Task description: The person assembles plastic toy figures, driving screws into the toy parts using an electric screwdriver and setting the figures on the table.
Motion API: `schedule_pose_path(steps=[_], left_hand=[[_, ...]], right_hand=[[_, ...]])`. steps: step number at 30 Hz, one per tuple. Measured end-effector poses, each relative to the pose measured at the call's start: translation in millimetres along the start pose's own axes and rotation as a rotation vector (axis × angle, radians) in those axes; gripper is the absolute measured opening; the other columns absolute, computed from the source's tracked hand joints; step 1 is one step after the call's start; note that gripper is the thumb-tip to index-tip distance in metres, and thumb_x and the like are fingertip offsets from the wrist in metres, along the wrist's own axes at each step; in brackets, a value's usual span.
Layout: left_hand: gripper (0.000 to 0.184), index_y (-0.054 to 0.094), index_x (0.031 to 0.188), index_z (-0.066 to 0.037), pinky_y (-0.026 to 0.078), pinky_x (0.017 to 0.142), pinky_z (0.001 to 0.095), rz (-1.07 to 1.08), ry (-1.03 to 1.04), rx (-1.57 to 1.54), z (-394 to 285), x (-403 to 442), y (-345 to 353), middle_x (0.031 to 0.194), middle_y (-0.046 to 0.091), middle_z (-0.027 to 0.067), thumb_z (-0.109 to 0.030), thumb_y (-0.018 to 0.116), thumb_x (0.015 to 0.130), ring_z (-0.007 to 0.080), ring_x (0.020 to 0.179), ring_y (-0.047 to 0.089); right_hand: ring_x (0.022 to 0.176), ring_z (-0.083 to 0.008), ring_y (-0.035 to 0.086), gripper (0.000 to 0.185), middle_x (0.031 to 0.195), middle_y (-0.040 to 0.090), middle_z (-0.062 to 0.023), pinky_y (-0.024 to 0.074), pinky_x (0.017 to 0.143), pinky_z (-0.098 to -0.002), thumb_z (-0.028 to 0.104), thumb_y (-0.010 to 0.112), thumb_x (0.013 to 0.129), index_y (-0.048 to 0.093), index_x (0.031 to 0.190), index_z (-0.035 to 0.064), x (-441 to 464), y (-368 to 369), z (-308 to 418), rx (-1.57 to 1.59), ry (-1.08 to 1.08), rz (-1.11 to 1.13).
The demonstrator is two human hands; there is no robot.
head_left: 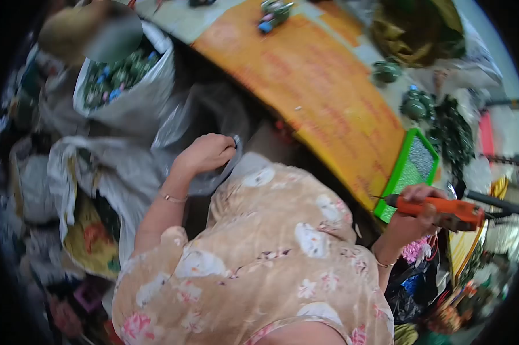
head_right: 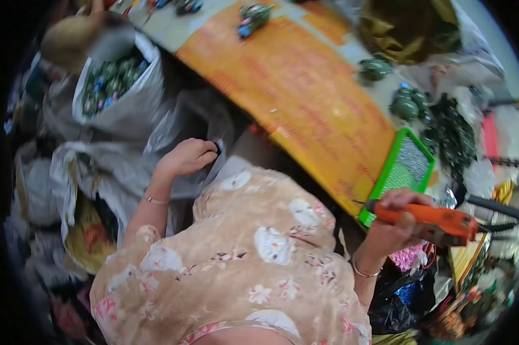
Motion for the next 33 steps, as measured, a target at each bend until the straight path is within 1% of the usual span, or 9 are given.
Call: schedule_pose_path(steps=[4,7,9,15,19,25,26,30,33], left_hand=[[0.020,0.068,0.103,0.002,0.053,0.078,0.0411,-0.354,0.503,-0.250,-123.2,20.2,-101.4,0.091,0.069,0.0168,-0.016,0.063,0.095,0.0334,0.086,0.067],[0.028,0.064,0.113,0.001,0.050,0.083,0.0421,-0.541,0.629,0.054,-164.1,75.8,-140.1,0.099,0.060,0.0169,-0.018,0.067,0.093,0.0327,0.092,0.062],[0.037,0.063,0.120,0.000,0.050,0.088,0.0424,-0.528,0.609,0.137,-192.3,124.6,-151.0,0.113,0.059,0.0186,-0.026,0.070,0.093,0.0343,0.102,0.061],[0.050,0.061,0.129,-0.003,0.049,0.098,0.0456,-0.468,0.947,0.256,-349.2,202.4,-107.6,0.126,0.057,0.0226,-0.039,0.070,0.095,0.0412,0.117,0.058],[0.058,0.056,0.136,-0.007,0.047,0.102,0.0495,-0.367,0.845,0.318,-415.6,253.7,-65.0,0.133,0.053,0.0266,-0.046,0.067,0.096,0.0449,0.124,0.055],[0.065,0.052,0.148,-0.024,0.047,0.104,0.0521,-0.262,0.893,0.264,-447.6,297.7,-21.5,0.140,0.049,0.0234,-0.059,0.061,0.093,0.0442,0.126,0.055],[0.058,0.054,0.147,-0.023,0.046,0.107,0.0459,-0.110,0.810,0.275,-442.0,305.7,-11.5,0.138,0.051,0.0227,-0.045,0.064,0.095,0.0420,0.128,0.055],[0.052,0.061,0.140,-0.020,0.049,0.102,0.0410,-0.077,0.909,0.277,-420.9,290.2,-21.2,0.127,0.058,0.0186,-0.032,0.067,0.089,0.0375,0.118,0.060],[0.052,0.062,0.138,-0.021,0.051,0.098,0.0425,-0.065,0.999,0.273,-382.7,253.7,-27.8,0.121,0.058,0.0160,-0.023,0.067,0.086,0.0368,0.114,0.061]], right_hand=[[0.069,-0.0193,0.059,0.047,0.082,0.059,-0.0078,0.0503,0.061,-0.0328,0.027,0.079,0.088,0.050,0.117,0.0035,-4.7,3.3,1.5,0.090,0.044,-0.045],[0.070,-0.0190,0.059,0.051,0.082,0.059,-0.0080,0.0518,0.062,-0.0329,0.024,0.083,0.084,0.050,0.117,0.0035,-5.8,-2.2,2.8,0.120,0.072,-0.073],[0.070,-0.0189,0.060,0.052,0.082,0.059,-0.0084,0.0523,0.063,-0.0326,0.024,0.084,0.084,0.049,0.116,0.0032,-8.4,-7.6,2.4,0.129,0.101,-0.103],[0.070,-0.0188,0.059,0.062,0.085,0.060,-0.0087,0.0523,0.064,-0.0335,0.030,0.090,0.079,0.048,0.118,0.0044,-5.7,-16.1,-0.1,0.076,0.175,-0.135],[0.071,-0.0185,0.060,0.062,0.086,0.060,-0.0084,0.0526,0.064,-0.0326,0.031,0.091,0.079,0.049,0.115,0.0031,-4.4,-24.3,-4.3,0.055,0.197,-0.132],[0.073,-0.0180,0.060,0.063,0.088,0.060,-0.0074,0.0515,0.064,-0.0318,0.032,0.091,0.080,0.048,0.116,0.0037,-5.5,-34.6,-6.3,0.054,0.256,-0.161],[0.073,-0.0181,0.059,0.063,0.088,0.059,-0.0072,0.0505,0.063,-0.0314,0.033,0.090,0.081,0.047,0.118,0.0040,-6.0,-35.8,-5.9,0.039,0.231,-0.171],[0.073,-0.0188,0.058,0.064,0.088,0.057,-0.0073,0.0497,0.062,-0.0313,0.032,0.089,0.083,0.045,0.121,0.0047,-5.5,-35.0,0.5,0.012,0.170,-0.146],[0.078,-0.0127,0.060,0.062,0.093,0.062,-0.0056,0.0527,0.071,-0.0274,0.016,0.089,0.079,0.045,0.121,0.0071,-6.6,-39.2,0.3,0.108,0.178,-0.142]])
Point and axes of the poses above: each hand's wrist, its own x-axis towards the middle knuckle, its own y-axis out of the palm, z = x × y, the point moved 10 cm from there along x, towards the middle knuckle
